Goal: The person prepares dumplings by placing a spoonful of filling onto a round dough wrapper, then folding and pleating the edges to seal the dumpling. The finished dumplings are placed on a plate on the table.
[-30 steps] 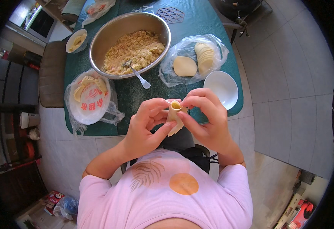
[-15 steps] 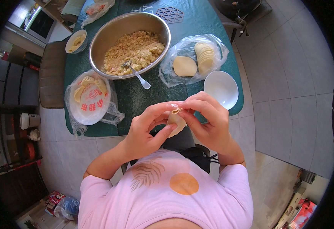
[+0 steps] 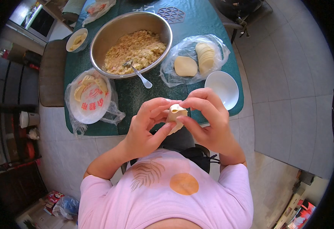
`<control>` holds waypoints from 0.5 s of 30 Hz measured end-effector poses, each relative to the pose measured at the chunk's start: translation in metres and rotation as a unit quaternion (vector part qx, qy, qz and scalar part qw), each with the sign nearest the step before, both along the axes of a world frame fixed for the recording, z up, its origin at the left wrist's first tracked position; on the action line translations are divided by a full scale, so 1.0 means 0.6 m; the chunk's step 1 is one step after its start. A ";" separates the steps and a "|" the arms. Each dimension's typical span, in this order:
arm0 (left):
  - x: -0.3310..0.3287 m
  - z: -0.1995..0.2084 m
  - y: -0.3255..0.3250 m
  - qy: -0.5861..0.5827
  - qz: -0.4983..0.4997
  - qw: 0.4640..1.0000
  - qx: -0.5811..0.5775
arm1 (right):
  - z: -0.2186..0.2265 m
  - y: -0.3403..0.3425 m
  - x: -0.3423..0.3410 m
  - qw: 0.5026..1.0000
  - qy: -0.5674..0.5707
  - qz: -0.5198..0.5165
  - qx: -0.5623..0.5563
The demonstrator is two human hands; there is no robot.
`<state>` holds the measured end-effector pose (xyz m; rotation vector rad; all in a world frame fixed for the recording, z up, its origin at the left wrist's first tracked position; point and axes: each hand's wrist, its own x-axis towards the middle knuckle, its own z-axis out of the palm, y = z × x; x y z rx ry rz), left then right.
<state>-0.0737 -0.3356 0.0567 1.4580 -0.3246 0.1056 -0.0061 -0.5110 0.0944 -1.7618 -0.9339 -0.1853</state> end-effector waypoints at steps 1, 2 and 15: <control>0.001 0.000 0.001 -0.001 -0.001 1.000 0.000 | 0.001 0.000 0.001 1.000 -0.009 0.008 -0.010; 0.000 0.001 0.003 -0.003 -0.001 1.000 0.005 | 0.001 0.001 0.002 1.000 -0.017 0.017 -0.020; -0.021 0.006 0.050 -0.022 0.062 0.995 0.071 | 0.033 0.053 0.008 0.979 -0.128 0.078 -0.136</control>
